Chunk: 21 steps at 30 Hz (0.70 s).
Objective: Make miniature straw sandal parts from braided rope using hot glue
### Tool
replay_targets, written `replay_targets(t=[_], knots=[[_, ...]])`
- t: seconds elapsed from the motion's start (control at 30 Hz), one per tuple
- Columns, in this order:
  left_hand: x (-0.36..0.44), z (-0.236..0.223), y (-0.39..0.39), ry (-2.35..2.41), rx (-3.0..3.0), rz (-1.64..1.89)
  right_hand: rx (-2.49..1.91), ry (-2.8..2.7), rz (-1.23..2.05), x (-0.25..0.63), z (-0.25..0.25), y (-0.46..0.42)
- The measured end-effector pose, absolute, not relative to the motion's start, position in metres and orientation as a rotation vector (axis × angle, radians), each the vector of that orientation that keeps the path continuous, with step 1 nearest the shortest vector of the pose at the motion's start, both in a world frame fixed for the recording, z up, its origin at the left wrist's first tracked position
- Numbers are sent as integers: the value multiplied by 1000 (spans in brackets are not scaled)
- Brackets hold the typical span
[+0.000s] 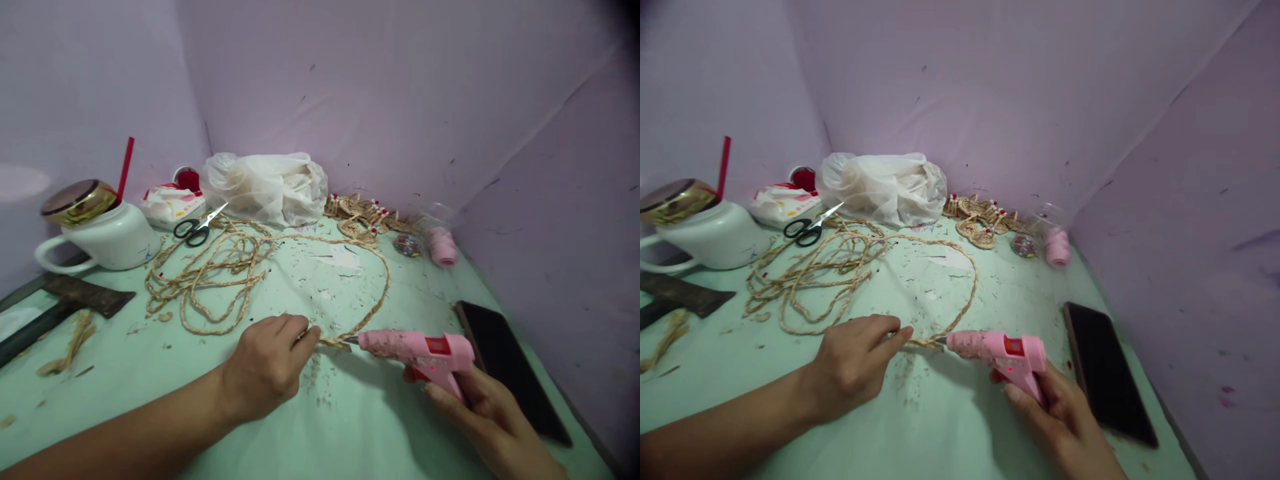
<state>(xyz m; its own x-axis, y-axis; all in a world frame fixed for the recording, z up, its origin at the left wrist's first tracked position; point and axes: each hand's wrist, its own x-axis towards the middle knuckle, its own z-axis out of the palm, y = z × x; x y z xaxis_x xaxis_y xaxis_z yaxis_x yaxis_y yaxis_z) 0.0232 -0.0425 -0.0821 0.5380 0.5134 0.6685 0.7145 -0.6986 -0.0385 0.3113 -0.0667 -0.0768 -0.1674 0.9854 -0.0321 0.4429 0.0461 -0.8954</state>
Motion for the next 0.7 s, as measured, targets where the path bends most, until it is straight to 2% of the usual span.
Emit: replay_targets(t=[0.7], knots=[[24, -87, -41, -1206, -2608, -1056, -1573, -1501, 972, 284, -68, -76]])
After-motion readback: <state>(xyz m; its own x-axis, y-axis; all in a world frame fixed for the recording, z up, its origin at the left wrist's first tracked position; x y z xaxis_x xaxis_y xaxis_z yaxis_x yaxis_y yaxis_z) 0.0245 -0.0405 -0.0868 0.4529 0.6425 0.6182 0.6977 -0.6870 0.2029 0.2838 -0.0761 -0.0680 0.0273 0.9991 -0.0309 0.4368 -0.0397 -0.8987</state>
